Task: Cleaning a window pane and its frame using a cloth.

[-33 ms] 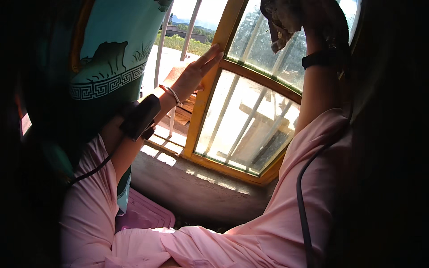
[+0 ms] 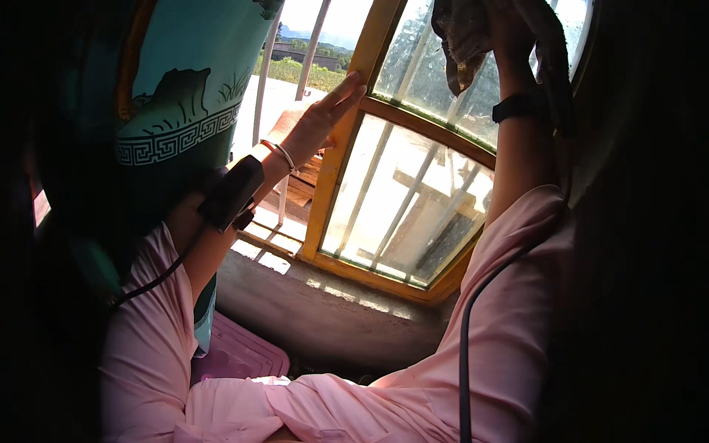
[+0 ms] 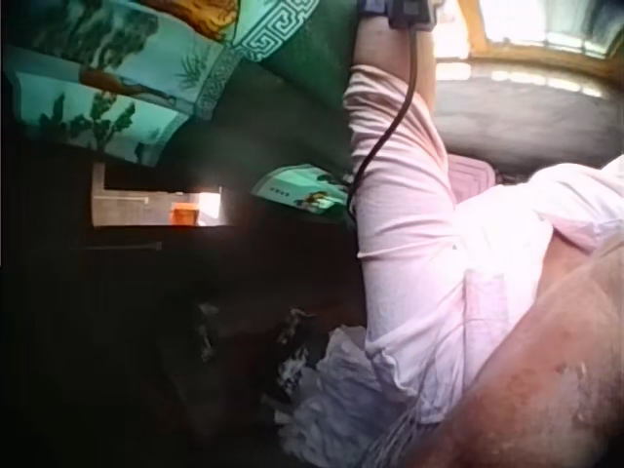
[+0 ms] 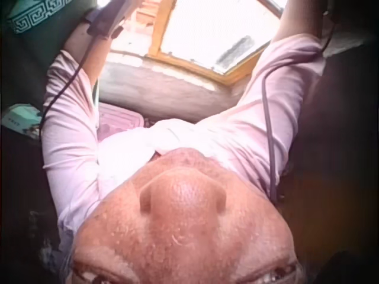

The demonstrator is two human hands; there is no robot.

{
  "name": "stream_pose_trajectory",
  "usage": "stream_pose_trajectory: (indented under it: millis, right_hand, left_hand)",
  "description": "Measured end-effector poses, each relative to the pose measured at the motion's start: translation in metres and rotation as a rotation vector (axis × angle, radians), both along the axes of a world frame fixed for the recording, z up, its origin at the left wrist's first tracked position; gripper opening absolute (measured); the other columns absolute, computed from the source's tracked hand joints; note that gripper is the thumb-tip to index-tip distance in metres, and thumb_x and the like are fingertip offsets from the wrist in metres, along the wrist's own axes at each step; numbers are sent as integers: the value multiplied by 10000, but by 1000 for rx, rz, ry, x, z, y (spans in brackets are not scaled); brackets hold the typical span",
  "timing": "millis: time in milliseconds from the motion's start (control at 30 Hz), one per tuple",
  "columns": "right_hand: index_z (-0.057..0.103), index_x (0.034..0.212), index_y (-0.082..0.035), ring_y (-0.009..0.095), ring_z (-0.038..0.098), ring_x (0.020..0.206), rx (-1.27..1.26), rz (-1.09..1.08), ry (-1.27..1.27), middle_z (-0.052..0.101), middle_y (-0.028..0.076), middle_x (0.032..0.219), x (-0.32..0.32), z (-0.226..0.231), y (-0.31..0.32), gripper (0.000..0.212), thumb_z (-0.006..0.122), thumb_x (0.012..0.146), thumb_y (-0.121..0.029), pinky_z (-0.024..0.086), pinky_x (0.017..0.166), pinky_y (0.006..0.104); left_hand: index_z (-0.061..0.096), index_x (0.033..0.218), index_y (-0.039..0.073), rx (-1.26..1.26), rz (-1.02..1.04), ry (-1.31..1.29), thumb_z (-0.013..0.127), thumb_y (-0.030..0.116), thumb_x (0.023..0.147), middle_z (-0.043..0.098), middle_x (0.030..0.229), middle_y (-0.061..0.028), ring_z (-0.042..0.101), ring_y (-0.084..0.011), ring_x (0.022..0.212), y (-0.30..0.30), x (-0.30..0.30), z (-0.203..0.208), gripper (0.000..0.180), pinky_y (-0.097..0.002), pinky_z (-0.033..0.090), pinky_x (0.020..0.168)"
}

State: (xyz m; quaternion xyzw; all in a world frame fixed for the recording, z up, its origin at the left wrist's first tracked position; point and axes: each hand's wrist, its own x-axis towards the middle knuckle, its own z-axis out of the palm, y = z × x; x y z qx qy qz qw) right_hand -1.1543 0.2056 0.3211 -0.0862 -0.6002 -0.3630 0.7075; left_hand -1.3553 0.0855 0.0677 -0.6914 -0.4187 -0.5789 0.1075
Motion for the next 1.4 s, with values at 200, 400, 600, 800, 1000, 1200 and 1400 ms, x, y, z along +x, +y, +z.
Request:
stream_pose_trajectory:
  millis: [200, 400, 600, 800, 1000, 1200, 1400]
  right_hand:
    - [583, 1095, -65, 242, 612, 895, -67, -1, -170, 615, 112, 1001, 19, -61, 43, 291, 535, 871, -245, 492, 766, 357]
    - [580, 1103, -65, 236, 611, 888, -192, 39, -307, 609, 116, 1009, 17, -116, 65, 299, 527, 877, -254, 494, 764, 350]
    - [576, 1110, -64, 229, 610, 881, -269, 153, -401, 603, 120, 1017, 2, -109, 76, 306, 520, 883, -262, 495, 762, 342]
    - [581, 1144, -74, 245, 562, 1083, -262, -556, -355, 595, 131, 1146, -2, -98, 29, 344, 581, 861, -270, 467, 879, 374]
    - [617, 1103, -52, 212, 606, 976, -624, 371, -847, 644, 76, 1059, 51, -97, 4, 332, 643, 802, -188, 471, 852, 314]
    - [628, 1005, -11, 262, 617, 871, -242, 470, -423, 643, 121, 921, 18, -163, -1, 358, 691, 784, -285, 474, 831, 387]
    - [536, 1082, 7, 382, 566, 898, -69, 250, -229, 589, 196, 994, -2, -160, 23, 466, 712, 776, -297, 429, 829, 451]
  left_hand:
    - [142, 1489, 173, 278, 666, 579, 775, -79, 502, 51, 1560, -25, 530, -233, 1136, 27, -23, -6, 1199, -281, 525, 878]
    - [284, 1435, 41, 40, 981, 648, 659, 83, 767, 231, 1501, -108, 552, -262, 1120, 3, 21, 4, 768, -282, 525, 847]
    - [403, 1379, 129, 497, 689, 643, 730, 342, 772, 385, 1415, -91, 511, -260, 1167, -10, 88, 38, 722, -379, 499, 891]
    - [505, 1281, 170, 441, 649, 744, 659, 307, 830, 413, 1396, -56, 448, -258, 1242, 31, 69, 45, 496, -421, 449, 946]
    - [538, 1236, 173, 389, 638, 676, 655, 294, 817, 472, 1319, -69, 510, -288, 1145, 29, 83, 58, 451, -382, 465, 897]
    - [462, 1321, 162, 103, 848, 853, 674, 296, 805, 346, 1421, -76, 402, -284, 1254, 27, 71, 50, 574, -456, 323, 1040]
    - [172, 1475, 152, 221, 789, 806, 690, 312, 805, 177, 1529, -95, 207, -266, 1402, 16, 20, 9, 863, -449, 187, 1144]
